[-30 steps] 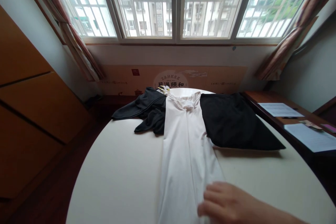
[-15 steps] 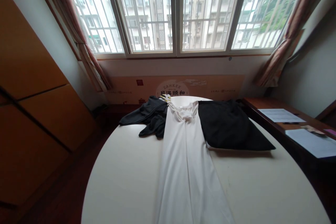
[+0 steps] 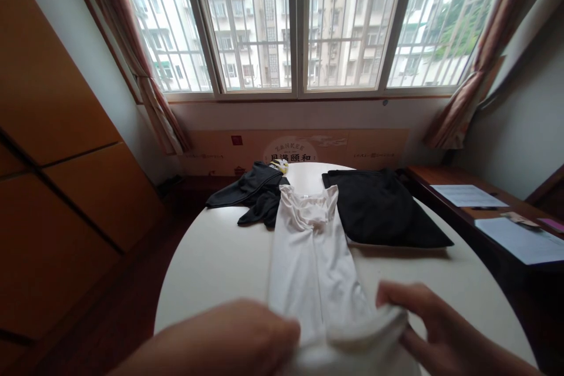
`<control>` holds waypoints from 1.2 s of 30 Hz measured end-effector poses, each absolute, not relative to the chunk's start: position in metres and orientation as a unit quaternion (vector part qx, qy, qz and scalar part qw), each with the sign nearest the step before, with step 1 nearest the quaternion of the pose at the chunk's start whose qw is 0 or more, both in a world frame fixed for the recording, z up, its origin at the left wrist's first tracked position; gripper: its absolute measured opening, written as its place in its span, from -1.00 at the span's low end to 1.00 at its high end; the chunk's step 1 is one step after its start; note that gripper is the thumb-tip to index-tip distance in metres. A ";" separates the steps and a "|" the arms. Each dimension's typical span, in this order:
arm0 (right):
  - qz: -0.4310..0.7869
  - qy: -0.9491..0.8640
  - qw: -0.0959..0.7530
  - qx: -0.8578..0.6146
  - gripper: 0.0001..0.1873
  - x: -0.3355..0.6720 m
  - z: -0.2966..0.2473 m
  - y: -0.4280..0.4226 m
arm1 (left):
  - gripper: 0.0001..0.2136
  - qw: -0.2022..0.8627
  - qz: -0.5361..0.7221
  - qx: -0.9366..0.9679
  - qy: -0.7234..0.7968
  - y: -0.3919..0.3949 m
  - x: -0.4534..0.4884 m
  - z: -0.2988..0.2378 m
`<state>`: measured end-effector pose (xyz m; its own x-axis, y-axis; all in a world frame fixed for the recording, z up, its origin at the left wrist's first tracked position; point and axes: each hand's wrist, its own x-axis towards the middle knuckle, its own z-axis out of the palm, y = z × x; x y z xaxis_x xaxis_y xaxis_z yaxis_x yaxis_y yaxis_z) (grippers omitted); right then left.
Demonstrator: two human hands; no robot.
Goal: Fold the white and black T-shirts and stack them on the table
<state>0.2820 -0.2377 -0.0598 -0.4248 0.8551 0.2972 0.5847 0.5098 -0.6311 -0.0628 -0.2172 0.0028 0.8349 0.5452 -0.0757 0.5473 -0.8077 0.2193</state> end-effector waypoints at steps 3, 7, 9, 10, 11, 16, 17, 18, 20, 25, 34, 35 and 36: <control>0.229 -0.769 0.336 -0.494 -0.80 0.279 -0.056 -0.148 | -0.88 0.105 0.010 0.910 0.400 -0.135 -0.033 0.027; 0.109 -0.745 0.298 -0.587 -0.82 0.271 -0.047 -0.035 | -0.84 0.083 0.103 0.857 0.498 -0.030 -0.010 0.024; 0.052 -0.729 0.243 -0.638 -0.85 0.265 -0.043 0.007 | -0.85 0.053 0.137 0.839 0.523 0.008 -0.005 0.010; 0.034 -0.721 0.220 -0.656 -0.86 0.261 -0.042 0.023 | -0.86 0.045 0.145 0.831 0.535 0.024 -0.003 0.002; 0.022 -0.714 0.198 -0.671 -0.85 0.258 -0.042 0.037 | -0.86 0.044 0.147 0.822 0.548 0.038 0.000 -0.007; 0.014 -0.697 0.116 -0.708 -0.69 0.251 -0.057 0.081 | -0.80 0.057 0.143 0.777 0.611 0.085 0.010 -0.050; 0.010 -0.699 0.105 -0.708 -0.68 0.251 -0.063 0.086 | -0.79 0.060 0.143 0.765 0.625 0.089 0.011 -0.057; 0.005 -0.703 0.097 -0.704 -0.68 0.252 -0.069 0.089 | -0.77 0.062 0.143 0.752 0.640 0.092 0.012 -0.062; -0.005 -0.716 0.087 -0.693 -0.67 0.253 -0.080 0.093 | -0.71 0.057 0.139 0.727 0.670 0.095 0.011 -0.069; -0.073 -0.685 0.086 -0.720 -0.63 0.244 -0.087 0.082 | -0.67 0.019 0.116 0.693 0.711 0.091 0.013 -0.066; 0.023 -0.869 0.092 -0.485 -0.33 0.209 -0.108 0.040 | -0.56 -0.028 0.131 0.895 0.425 -0.012 0.033 -0.101; 0.051 -0.876 0.073 -0.474 -0.31 0.211 -0.113 0.043 | -0.49 -0.010 0.116 0.901 0.419 -0.024 0.029 -0.108; 0.069 -0.877 0.062 -0.471 -0.30 0.213 -0.117 0.047 | -0.42 0.005 0.103 0.906 0.411 -0.035 0.023 -0.113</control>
<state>0.2126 0.0469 -0.1171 -0.5491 0.8347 0.0429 0.8177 0.5471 -0.1792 0.0234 -0.0352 -0.1134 0.6408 0.7457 0.1827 0.7436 -0.6620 0.0938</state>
